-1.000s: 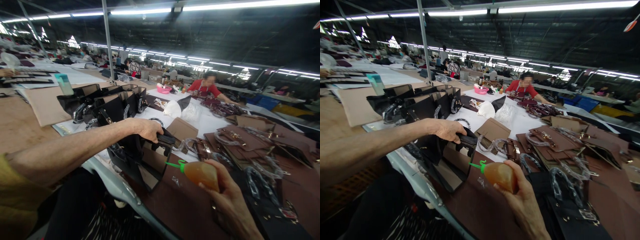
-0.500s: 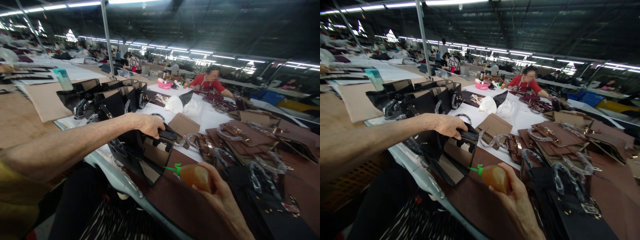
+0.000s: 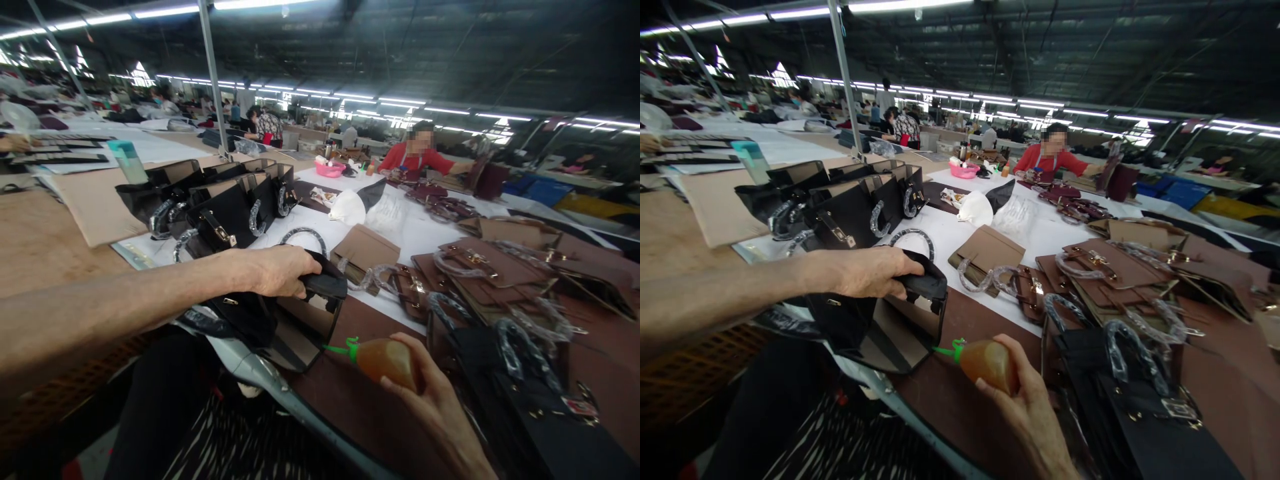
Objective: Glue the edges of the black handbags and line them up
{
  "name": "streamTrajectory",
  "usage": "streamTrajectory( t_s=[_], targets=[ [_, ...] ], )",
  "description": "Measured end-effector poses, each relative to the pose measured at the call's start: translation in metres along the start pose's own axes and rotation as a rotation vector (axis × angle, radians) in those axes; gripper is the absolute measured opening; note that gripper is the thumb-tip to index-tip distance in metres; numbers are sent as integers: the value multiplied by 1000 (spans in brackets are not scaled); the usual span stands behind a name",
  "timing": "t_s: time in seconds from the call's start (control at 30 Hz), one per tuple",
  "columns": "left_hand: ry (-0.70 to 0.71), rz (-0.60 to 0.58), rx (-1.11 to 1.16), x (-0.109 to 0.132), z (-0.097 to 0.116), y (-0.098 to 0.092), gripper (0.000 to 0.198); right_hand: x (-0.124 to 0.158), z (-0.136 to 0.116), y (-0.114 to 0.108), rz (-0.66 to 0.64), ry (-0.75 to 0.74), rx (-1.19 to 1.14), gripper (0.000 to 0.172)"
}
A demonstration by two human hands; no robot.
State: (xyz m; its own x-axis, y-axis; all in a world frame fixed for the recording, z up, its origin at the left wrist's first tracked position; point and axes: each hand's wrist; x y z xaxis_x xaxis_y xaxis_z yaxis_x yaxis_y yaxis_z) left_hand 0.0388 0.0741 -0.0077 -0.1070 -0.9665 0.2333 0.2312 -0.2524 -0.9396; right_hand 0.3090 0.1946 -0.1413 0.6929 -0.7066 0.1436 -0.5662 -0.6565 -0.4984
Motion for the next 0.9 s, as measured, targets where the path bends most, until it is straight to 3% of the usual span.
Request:
streamTrajectory(
  t_s=[0.3, 0.9],
  targets=[
    [7, 86, -161, 30, 15, 31, 15, 2, 3, 14, 1, 119, -257, 50],
    [-62, 208, -115, 62, 21, 72, 17, 4, 16, 19, 101, 164, -240, 50]
  ],
)
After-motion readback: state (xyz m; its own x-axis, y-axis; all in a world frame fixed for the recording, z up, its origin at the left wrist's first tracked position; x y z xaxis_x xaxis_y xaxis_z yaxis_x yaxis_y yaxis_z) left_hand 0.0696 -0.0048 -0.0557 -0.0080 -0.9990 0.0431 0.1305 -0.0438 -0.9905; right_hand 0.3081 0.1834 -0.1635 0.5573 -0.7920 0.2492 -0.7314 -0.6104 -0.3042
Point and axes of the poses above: each hand's wrist, its own x-axis away from the middle knuckle, its own y-axis out of the palm, z = x × y, and after that the axes turned 10 degrees about y, right-handed
